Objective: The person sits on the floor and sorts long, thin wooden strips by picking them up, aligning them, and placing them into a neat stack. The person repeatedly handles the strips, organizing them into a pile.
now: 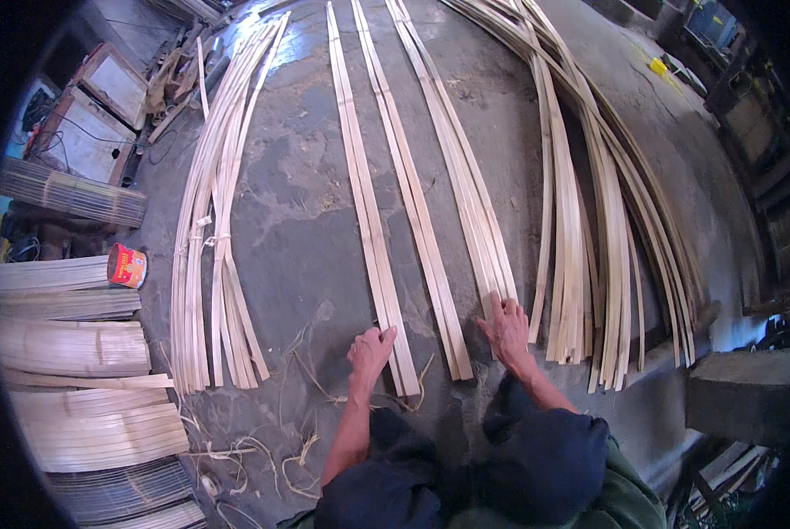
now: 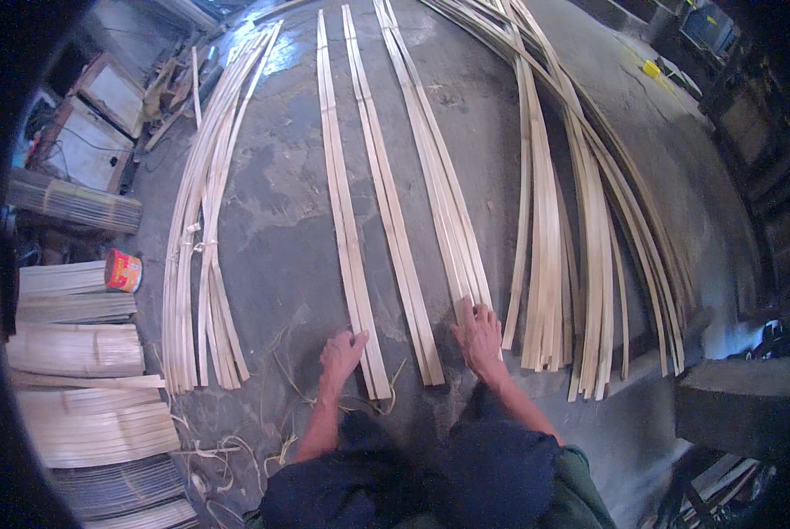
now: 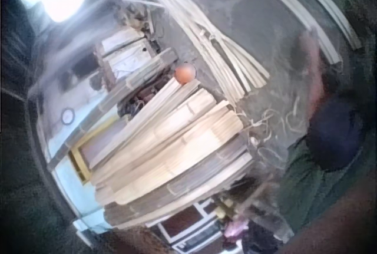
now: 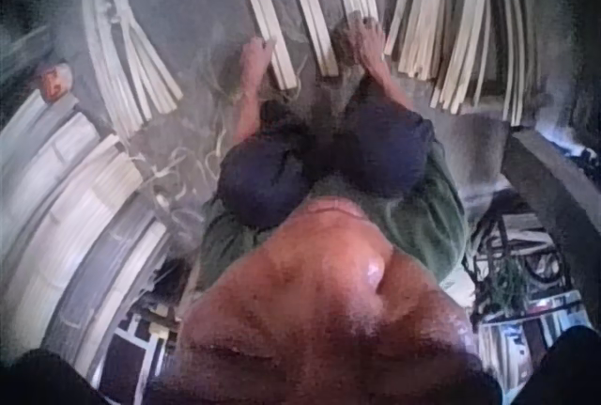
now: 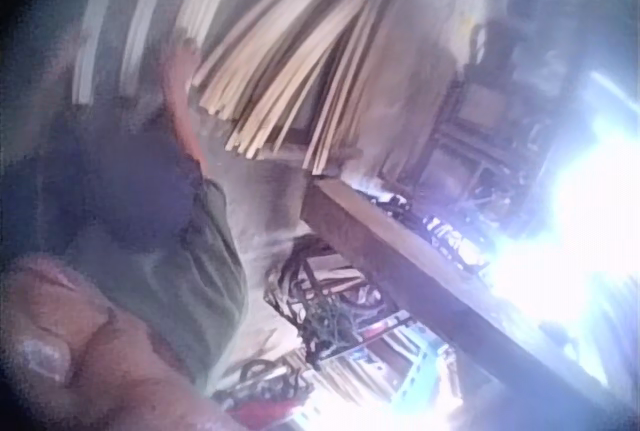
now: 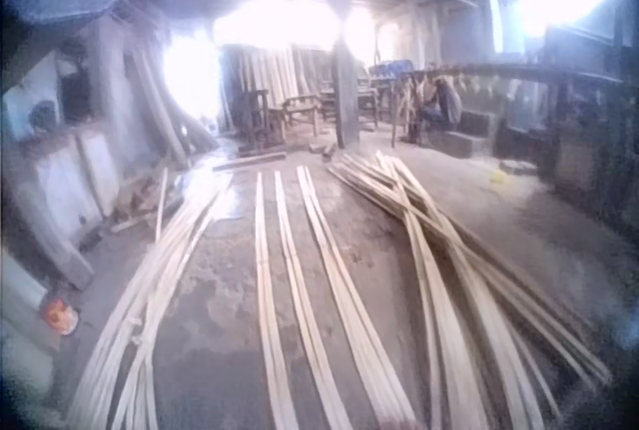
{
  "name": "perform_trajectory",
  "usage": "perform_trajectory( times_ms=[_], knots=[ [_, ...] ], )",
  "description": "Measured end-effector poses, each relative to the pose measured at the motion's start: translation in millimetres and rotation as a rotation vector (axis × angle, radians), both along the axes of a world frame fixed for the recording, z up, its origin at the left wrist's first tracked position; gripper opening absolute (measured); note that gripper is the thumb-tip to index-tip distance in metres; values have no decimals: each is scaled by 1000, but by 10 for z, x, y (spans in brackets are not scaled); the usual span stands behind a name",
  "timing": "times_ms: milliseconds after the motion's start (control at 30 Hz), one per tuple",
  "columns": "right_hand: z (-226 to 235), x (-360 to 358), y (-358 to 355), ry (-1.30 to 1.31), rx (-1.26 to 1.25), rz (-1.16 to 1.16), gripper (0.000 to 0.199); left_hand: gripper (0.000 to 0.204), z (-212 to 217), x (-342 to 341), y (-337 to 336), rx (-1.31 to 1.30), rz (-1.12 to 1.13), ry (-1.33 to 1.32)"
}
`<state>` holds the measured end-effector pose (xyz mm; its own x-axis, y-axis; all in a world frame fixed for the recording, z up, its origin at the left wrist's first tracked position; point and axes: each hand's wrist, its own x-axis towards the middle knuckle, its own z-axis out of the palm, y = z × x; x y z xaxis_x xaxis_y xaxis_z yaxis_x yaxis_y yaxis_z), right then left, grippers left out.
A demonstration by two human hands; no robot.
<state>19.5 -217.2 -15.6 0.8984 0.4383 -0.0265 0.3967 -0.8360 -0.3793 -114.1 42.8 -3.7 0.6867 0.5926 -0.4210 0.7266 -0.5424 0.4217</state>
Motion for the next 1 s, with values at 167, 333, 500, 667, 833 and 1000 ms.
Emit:
perform_trajectory(
  times_ms=[167,333,500,667,833,1000],
  knots=[
    [-26,34,-59,-5,14,18,63,40,327,114,-71,29,83,14],
    [-89,102,-80,0,58,42,53,29,-4,249,-445,123,-146,-580],
    [-84,151,-224,50,284,-50,43,55,-61,453,-946,160,-474,-546],
    [-84,109,-222,-39,495,-136,37,67,-293,466,-1016,224,-599,-385],
    [67,-123,-12,76,683,-119,44,67,-298,463,-1002,231,-609,-378],
    [-209,-239,152,137,704,-37,43,68,-280,455,-986,234,-612,-371]
  ],
)
